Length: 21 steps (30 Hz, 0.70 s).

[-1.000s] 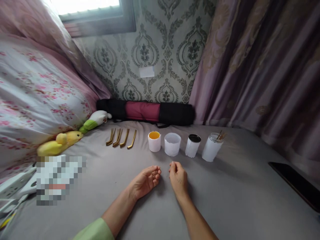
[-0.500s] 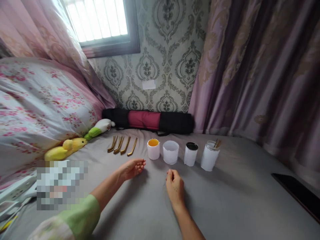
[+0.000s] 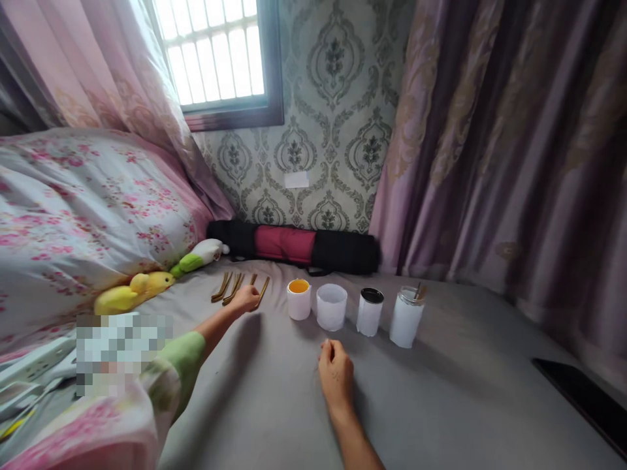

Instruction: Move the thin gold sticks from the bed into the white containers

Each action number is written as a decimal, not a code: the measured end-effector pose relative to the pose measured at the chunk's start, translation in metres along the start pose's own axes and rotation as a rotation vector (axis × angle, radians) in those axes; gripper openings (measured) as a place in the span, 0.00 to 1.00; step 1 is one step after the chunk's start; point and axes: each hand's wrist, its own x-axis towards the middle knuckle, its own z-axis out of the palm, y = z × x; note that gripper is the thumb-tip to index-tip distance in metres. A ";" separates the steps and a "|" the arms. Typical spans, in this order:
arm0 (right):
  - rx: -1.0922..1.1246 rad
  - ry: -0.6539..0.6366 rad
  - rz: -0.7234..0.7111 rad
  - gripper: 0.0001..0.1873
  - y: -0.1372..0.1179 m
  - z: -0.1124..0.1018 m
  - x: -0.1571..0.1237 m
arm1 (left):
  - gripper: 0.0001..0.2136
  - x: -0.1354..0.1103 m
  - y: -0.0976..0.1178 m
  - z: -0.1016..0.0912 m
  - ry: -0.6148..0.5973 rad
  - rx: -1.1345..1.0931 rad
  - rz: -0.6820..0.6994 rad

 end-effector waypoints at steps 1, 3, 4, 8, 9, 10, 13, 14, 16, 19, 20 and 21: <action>0.001 -0.003 -0.006 0.19 0.000 0.000 0.000 | 0.14 0.003 0.000 -0.001 0.018 0.055 0.019; 0.003 -0.007 -0.014 0.19 0.000 0.000 0.000 | 0.14 0.009 0.000 -0.002 0.049 0.152 0.053; 0.003 -0.008 -0.014 0.18 0.000 0.000 0.000 | 0.14 0.011 -0.001 -0.002 0.061 0.194 0.066; 0.007 -0.012 -0.006 0.18 0.000 -0.001 0.000 | 0.15 0.019 -0.006 -0.002 0.087 0.324 0.104; 0.008 -0.012 -0.008 0.18 -0.001 -0.001 -0.001 | 0.15 0.020 -0.007 -0.002 0.088 0.347 0.114; 0.008 -0.011 -0.010 0.18 -0.001 -0.001 -0.001 | 0.15 0.021 -0.009 -0.002 0.088 0.367 0.124; -0.002 -0.001 -0.021 0.18 0.000 -0.001 0.000 | 0.15 0.023 -0.012 -0.002 0.084 0.412 0.151; -0.006 0.003 -0.023 0.18 0.000 -0.001 0.000 | 0.15 0.024 -0.013 -0.001 0.080 0.423 0.157; -0.015 0.005 -0.022 0.18 0.001 0.000 0.000 | 0.15 0.025 -0.015 -0.001 0.071 0.440 0.167; -0.025 -0.005 -0.022 0.18 0.002 0.000 0.000 | 0.15 0.028 -0.018 0.000 0.062 0.459 0.174; -0.026 -0.007 -0.022 0.18 0.002 0.000 0.000 | 0.15 0.028 -0.019 0.000 0.061 0.464 0.175; -0.027 -0.010 -0.022 0.18 0.001 0.000 0.000 | 0.15 0.028 -0.020 0.000 0.059 0.468 0.175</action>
